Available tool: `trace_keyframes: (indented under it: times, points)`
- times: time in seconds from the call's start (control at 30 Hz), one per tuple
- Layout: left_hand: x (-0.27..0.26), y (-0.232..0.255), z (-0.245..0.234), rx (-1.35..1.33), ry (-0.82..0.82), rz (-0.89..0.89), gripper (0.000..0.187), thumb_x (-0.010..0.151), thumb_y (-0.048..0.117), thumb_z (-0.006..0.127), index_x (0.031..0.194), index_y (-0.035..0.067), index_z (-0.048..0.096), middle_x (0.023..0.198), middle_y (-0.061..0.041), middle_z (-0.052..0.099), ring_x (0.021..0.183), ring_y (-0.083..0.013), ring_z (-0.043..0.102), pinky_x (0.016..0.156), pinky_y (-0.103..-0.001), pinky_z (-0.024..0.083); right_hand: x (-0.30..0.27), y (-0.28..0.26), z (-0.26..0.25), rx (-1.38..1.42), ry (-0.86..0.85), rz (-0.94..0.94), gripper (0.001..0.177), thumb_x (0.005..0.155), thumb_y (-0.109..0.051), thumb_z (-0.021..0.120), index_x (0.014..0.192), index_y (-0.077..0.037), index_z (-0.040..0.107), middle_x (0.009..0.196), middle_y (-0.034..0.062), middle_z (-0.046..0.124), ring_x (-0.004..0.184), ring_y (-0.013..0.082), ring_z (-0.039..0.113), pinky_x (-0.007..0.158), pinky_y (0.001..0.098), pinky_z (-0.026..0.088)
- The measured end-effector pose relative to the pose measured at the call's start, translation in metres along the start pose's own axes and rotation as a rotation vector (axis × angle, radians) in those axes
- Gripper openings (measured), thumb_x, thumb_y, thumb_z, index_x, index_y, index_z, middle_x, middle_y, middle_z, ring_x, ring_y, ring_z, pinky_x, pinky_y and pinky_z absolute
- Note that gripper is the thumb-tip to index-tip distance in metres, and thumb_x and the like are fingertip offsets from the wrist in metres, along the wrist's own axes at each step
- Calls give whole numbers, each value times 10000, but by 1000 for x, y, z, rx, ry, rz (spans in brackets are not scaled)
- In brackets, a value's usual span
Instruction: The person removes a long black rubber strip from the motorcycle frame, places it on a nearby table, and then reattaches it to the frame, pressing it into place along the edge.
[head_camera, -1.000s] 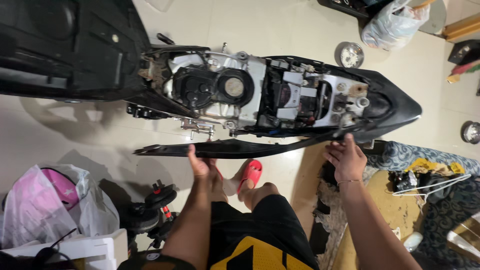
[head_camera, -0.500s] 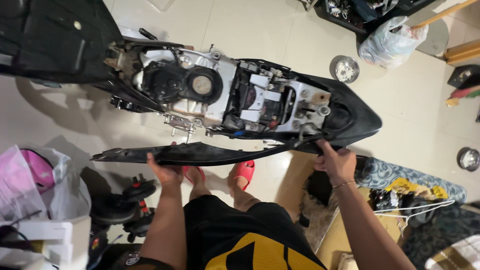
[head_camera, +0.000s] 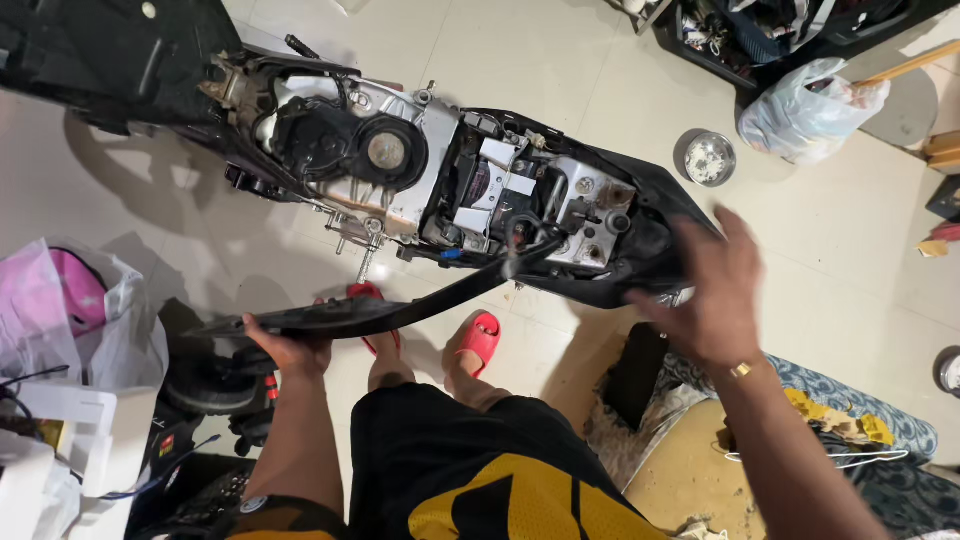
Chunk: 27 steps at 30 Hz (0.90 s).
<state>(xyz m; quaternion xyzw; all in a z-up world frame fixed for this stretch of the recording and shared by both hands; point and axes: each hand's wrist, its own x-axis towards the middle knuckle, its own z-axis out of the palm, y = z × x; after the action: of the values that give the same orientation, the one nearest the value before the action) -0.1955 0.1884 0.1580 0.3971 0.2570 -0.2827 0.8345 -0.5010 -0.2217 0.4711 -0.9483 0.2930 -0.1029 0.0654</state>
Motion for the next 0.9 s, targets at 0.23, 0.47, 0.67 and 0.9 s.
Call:
trace_keyframes:
  times: [0.23, 0.47, 0.67, 0.9]
  points:
    - [-28, 0, -11, -32, 192, -56, 964, 810, 855, 445, 1514, 198, 438, 1346, -51, 580, 1029, -275, 627, 942, -491, 559, 19, 1, 23, -216, -344, -442, 726, 598, -394, 899, 1250, -146, 699, 1346, 90, 598, 1396, 316, 440, 1202, 679, 195]
    - [-61, 17, -34, -84, 328, -53, 907, 807, 887, 430, 1333, 158, 547, 1186, -78, 608, 950, -272, 627, 862, -500, 568, 36, 12, 3, 81, -195, -492, 573, 668, -427, 857, 1132, -119, 727, 1233, 78, 683, 1275, 272, 605, 1237, 618, 270]
    - [-84, 22, -54, -143, 282, 46, 867, 823, 869, 433, 1297, 154, 556, 1173, -70, 604, 931, -269, 625, 877, -495, 558, 40, 2, -13, -3, -269, -463, 596, 675, -429, 858, 1192, -161, 726, 1313, 52, 681, 1201, 237, 643, 1225, 552, 336]
    - [-100, 29, -67, -154, 345, 61, 941, 810, 864, 437, 1382, 127, 561, 1310, -117, 572, 1084, -310, 612, 953, -548, 565, 29, 4, -6, -79, -311, -435, 607, 680, -420, 842, 1219, -182, 698, 1368, 54, 627, 1281, 264, 579, 1234, 612, 296]
